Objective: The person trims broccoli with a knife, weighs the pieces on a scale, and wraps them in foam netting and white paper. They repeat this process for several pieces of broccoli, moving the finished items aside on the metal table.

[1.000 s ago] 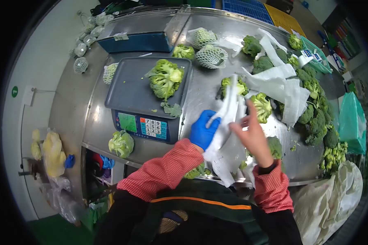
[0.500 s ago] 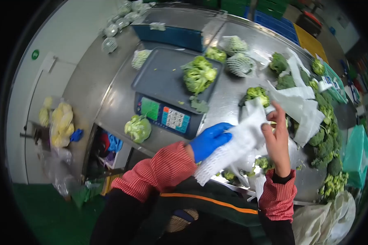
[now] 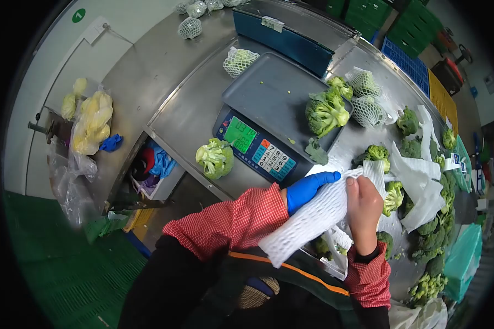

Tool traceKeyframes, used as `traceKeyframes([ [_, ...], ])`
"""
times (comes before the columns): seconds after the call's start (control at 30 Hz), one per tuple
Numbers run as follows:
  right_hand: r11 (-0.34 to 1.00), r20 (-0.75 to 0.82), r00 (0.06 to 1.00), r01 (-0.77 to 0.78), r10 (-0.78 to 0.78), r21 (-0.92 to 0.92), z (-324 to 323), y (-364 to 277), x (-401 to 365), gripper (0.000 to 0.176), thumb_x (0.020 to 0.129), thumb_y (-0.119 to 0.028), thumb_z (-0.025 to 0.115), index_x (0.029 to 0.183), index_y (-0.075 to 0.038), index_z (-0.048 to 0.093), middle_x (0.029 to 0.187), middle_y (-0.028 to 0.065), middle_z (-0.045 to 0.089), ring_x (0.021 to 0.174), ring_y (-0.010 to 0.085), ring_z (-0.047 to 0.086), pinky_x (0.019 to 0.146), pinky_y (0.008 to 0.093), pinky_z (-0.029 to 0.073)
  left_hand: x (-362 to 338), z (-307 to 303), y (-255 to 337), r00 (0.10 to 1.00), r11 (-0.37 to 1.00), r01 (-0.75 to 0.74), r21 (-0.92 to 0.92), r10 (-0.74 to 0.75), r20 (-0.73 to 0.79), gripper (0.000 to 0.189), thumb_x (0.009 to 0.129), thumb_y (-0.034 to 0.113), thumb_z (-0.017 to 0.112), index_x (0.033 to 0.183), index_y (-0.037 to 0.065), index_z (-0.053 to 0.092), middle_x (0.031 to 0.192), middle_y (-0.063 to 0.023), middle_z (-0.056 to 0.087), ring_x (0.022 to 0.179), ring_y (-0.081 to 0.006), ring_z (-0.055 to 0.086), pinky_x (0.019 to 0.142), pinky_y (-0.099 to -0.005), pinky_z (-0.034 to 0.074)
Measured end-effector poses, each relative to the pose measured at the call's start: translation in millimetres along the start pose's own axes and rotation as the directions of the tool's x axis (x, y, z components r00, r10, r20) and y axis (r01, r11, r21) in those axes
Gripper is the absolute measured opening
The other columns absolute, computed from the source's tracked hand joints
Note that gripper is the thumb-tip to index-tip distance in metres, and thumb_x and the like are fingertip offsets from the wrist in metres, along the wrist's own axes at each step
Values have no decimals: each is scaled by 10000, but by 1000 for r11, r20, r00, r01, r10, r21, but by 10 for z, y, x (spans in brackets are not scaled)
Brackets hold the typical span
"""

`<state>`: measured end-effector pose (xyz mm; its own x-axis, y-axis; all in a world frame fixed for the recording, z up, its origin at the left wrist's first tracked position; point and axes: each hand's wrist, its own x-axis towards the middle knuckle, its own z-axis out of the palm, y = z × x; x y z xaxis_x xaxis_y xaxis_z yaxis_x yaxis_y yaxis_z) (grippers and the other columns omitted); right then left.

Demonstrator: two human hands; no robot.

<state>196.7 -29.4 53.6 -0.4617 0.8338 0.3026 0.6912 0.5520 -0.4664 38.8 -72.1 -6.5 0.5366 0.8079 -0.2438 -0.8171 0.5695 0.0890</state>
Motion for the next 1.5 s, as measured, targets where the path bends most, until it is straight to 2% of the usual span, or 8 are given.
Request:
traceKeyframes([
  [0.43,657,109,912,-364,396,661,360,-341,207,194,793,-137,705,891,15,637,671,26,558,635,74,496,577,242,409,-181,-24,441,986,953,101,285,-57,-159,417,922,318,488,1216,26,525,1112,-85,616,949,-168,608,874,-312,475],
  [0.73,980,-155,981,139,-116,142,134,-571,197,43,799,-40,611,800,-26,570,764,114,560,676,299,558,588,355,437,-134,-316,403,937,918,-58,392,185,-296,326,926,257,481,1123,18,585,1068,-93,638,967,-182,602,891,-312,461],
  [0.93,99,791,610,-791,50,603,277,-375,-14,245,892,-170,610,1069,-4,578,958,-3,616,853,80,548,758,257,457,-70,39,522,903,880,-330,341,400,-158,321,921,294,484,1037,8,572,991,-132,622,959,-205,597,884,-376,464],
  [0.97,392,807,587,-728,-67,562,184,-295,33,396,851,-174,654,1190,-2,543,1043,24,616,917,86,554,829,250,452,-67,-136,549,949,924,-250,288,293,-119,296,915,292,504,1014,22,572,976,-99,613,925,-176,592,847,-342,471],
  [1.1,-281,547,824,-495,150,823,174,176,162,322,789,-84,635,1094,-3,567,971,84,653,922,170,627,862,328,498,-202,5,592,987,814,57,578,41,-155,356,884,262,623,1152,35,564,1060,-30,591,1013,-104,527,881,-271,431],
  [1.27,19,462,771,-522,437,853,319,578,688,213,846,-148,554,1029,-38,556,690,5,562,477,95,539,339,228,394,-166,433,1318,931,-322,225,920,349,-106,406,822,240,699,1123,-4,577,1024,-129,648,946,-168,604,858,-313,464],
  [1.4,285,354,746,-578,563,765,792,724,1124,350,915,-328,469,1005,-8,578,705,27,561,471,115,481,393,274,359,402,598,1920,644,-439,252,862,741,189,457,881,434,563,1112,40,563,1005,-225,624,944,-372,607,804,-409,479],
  [1.5,275,453,734,-635,505,722,1081,790,1279,434,947,-368,404,1070,13,570,903,60,626,657,133,560,533,270,434,990,-125,2450,678,-314,660,682,641,-361,620,914,566,408,1237,51,528,1092,-208,627,1035,-354,596,859,-402,473],
])
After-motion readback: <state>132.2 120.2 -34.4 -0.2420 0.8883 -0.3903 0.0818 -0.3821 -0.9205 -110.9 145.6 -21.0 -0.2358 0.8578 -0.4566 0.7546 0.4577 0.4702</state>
